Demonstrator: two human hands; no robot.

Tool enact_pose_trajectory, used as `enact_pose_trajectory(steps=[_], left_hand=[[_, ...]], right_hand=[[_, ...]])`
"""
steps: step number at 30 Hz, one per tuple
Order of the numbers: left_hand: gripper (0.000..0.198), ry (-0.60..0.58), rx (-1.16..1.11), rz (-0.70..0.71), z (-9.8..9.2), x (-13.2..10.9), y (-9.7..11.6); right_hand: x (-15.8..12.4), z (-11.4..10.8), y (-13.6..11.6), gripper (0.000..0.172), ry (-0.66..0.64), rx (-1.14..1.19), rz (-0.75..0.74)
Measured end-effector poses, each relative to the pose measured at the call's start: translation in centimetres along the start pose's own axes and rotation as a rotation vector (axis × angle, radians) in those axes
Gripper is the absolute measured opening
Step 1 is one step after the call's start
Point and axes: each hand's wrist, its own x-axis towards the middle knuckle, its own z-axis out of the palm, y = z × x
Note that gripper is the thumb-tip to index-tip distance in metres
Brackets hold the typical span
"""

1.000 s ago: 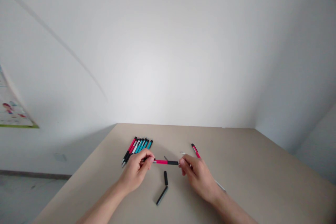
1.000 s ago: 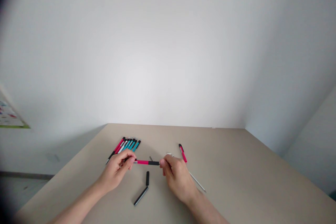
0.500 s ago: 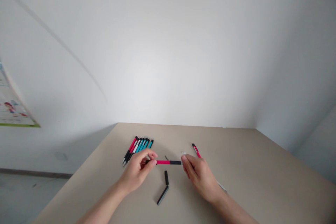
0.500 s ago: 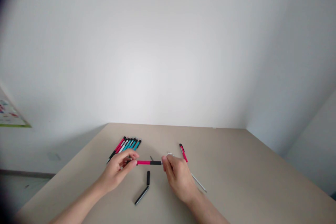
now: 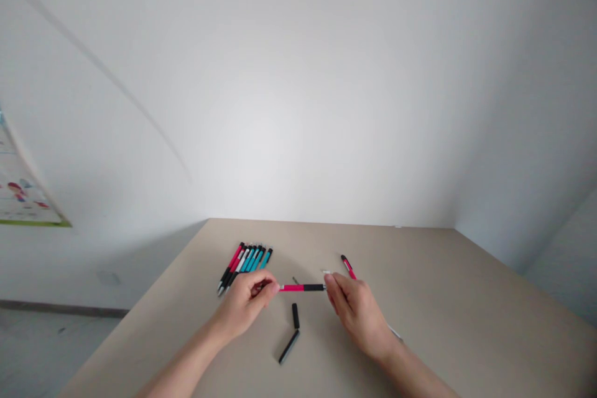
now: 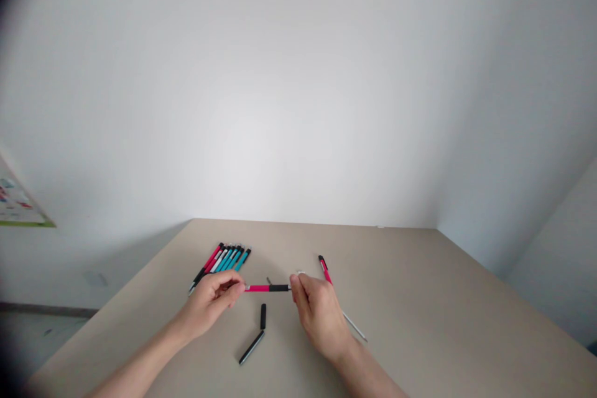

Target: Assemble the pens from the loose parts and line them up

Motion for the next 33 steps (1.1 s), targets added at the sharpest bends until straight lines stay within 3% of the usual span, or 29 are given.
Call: enact_pose_trajectory(steps=[3, 7, 12, 17, 23, 27, 33], left_hand=[[0.031, 0.03, -0.055, 0.004, -0.11, 0.08, -0.13], [0.039, -0.049, -0.103, -0.043, -0.05, 0.13, -0.41], [0.038, 0.055, -0.14, -0.025, 0.07, 0.17, -0.23], [0.048, -0.067, -0.376, -0.23, 0.01, 0.39, 0.25], [0.038, -0.009, -0.451, -0.207, -0.19, 0.52, 0.36], [0.037, -0.114, -0.533, -0.291, -0.28, 0.42, 0.34], [0.036, -0.069, -0.427, -0.168, -0.15, 0.39, -0.36]], right_hand=[[0.06, 0.07, -0.02, 0.044, 0.012, -0.011, -0.002], [0.12, 0.03, -0.14, 0.044, 0.014, -0.003, -0.003], [0.11, 0.02, -0.07, 0.045, 0.028, -0.009, -0.002], [0.11, 0.16, 0.07, 0.044, 0.019, -0.014, -0.017], [0.2, 0.11, 0.08, 0.044, 0.039, -0.034, -0.021], [0.19, -0.03, -0.07, 0.043, 0.04, -0.036, -0.042], [0.16, -0.01, -0.06, 0.044, 0.053, -0.022, -0.042]])
